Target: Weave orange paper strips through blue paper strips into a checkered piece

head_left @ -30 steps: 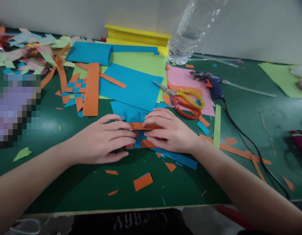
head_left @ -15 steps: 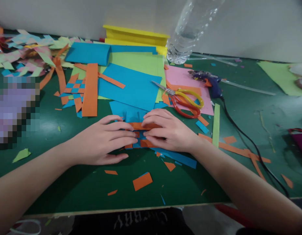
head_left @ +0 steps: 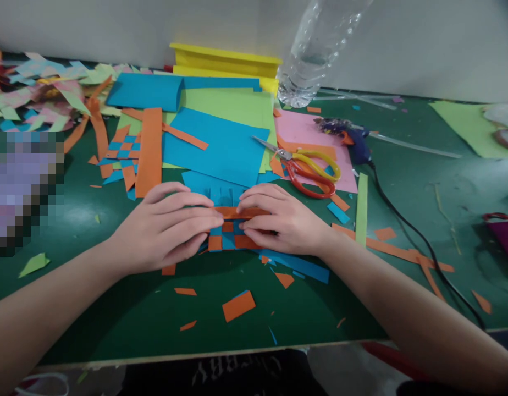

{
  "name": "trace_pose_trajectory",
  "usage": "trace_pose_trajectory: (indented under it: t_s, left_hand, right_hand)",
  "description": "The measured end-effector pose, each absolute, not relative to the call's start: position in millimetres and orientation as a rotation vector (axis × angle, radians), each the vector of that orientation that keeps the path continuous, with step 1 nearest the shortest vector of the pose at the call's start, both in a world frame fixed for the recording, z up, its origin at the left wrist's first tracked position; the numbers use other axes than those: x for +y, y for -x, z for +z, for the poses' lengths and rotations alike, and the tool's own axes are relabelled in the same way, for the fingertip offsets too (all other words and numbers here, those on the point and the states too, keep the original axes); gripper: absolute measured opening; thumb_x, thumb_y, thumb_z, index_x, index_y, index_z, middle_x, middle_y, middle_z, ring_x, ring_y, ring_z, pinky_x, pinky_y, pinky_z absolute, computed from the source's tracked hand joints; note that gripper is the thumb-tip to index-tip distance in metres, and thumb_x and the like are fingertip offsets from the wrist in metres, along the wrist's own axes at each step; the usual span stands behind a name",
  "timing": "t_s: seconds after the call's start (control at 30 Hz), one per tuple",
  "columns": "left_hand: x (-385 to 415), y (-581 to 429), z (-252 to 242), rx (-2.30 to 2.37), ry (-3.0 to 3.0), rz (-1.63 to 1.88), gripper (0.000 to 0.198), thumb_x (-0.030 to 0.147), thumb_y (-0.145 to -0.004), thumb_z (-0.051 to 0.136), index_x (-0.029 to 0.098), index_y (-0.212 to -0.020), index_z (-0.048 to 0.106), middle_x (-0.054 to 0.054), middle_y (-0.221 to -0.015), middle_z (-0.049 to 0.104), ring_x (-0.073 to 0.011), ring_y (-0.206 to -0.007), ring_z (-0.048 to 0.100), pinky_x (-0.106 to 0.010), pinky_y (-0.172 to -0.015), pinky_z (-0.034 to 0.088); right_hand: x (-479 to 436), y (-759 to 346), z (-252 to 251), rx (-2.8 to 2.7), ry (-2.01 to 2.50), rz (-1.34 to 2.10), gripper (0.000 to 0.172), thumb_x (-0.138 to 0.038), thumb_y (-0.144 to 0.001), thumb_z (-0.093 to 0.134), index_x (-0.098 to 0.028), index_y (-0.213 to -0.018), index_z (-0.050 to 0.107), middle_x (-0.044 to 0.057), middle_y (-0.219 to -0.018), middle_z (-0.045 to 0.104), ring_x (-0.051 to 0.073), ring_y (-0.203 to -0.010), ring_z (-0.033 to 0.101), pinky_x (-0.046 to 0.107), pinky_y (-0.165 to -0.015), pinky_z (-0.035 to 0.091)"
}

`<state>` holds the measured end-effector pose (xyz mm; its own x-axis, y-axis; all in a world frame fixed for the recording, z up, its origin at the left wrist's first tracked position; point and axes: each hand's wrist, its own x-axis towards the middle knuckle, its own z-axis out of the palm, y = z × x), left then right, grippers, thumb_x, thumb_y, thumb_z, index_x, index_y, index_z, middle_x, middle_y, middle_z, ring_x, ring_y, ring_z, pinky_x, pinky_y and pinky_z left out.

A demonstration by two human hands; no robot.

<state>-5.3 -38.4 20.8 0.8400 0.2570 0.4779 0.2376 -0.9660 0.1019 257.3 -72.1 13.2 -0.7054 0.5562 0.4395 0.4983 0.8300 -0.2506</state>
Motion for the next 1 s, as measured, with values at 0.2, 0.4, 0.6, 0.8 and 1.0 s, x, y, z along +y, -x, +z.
trace_pose_trajectory:
  t_s: [0.2, 0.4, 0.6, 0.8, 1.0]
  left_hand:
    - [-37.8, 6.1, 21.8, 0.463, -2.978, 0.808, 0.031, 0.007, -0.086, 0.055, 0.023, -0.113, 0.057, -0.004, -0.101, 0.072, -0.0217, -0.103, 0.064, -0.040, -0.094, 0.045]
    - [-38.5, 4.0, 16.4, 0.319, -3.039, 0.579, 0.027, 0.016, -0.092, 0.053, 0.021, -0.118, 0.057, -0.006, -0.112, 0.069, -0.0197, -0.112, 0.059, -0.039, -0.107, 0.036]
    - [-40.0, 3.2, 17.9, 0.343, -2.970, 0.460, 0.032, 0.020, -0.092, 0.053, 0.021, -0.123, 0.057, -0.007, -0.118, 0.067, -0.0212, -0.115, 0.058, -0.040, -0.111, 0.032]
    - [-38.8, 1.0, 19.0, 0.333, -2.980, 0.406, 0.035, 0.022, -0.092, 0.053, 0.019, -0.126, 0.056, -0.009, -0.123, 0.065, -0.0237, -0.116, 0.058, -0.042, -0.109, 0.034]
    - [-38.0, -0.3, 18.1, 0.291, -3.036, 0.421, 0.028, 0.023, -0.095, 0.049, 0.017, -0.121, 0.057, -0.010, -0.121, 0.067, -0.0234, -0.115, 0.057, -0.042, -0.107, 0.034]
  right_hand:
    - [-72.2, -258.6, 12.3, -2.490, 0.775, 0.175, 0.021, -0.020, -0.090, 0.055, -0.019, -0.074, 0.068, 0.009, -0.102, 0.068, 0.023, -0.109, 0.060, 0.042, -0.094, 0.049]
    - [-72.2, -259.0, 12.0, -2.488, 0.770, 0.169, 0.021, -0.020, -0.090, 0.056, -0.018, -0.073, 0.068, 0.009, -0.100, 0.068, 0.023, -0.109, 0.060, 0.041, -0.094, 0.049]
    - [-71.9, -259.2, 11.9, -2.497, 0.766, 0.194, 0.022, -0.020, -0.091, 0.056, -0.018, -0.073, 0.068, 0.009, -0.103, 0.067, 0.023, -0.110, 0.059, 0.041, -0.093, 0.048]
    - [-72.0, -259.9, 11.8, -2.501, 0.775, 0.209, 0.021, -0.020, -0.090, 0.056, -0.019, -0.073, 0.068, 0.008, -0.105, 0.067, 0.023, -0.111, 0.058, 0.041, -0.094, 0.047]
    - [-71.9, -258.6, 12.4, -2.504, 0.767, 0.081, 0.018, -0.022, -0.091, 0.055, -0.019, -0.079, 0.069, 0.007, -0.098, 0.070, 0.022, -0.104, 0.062, 0.042, -0.098, 0.047]
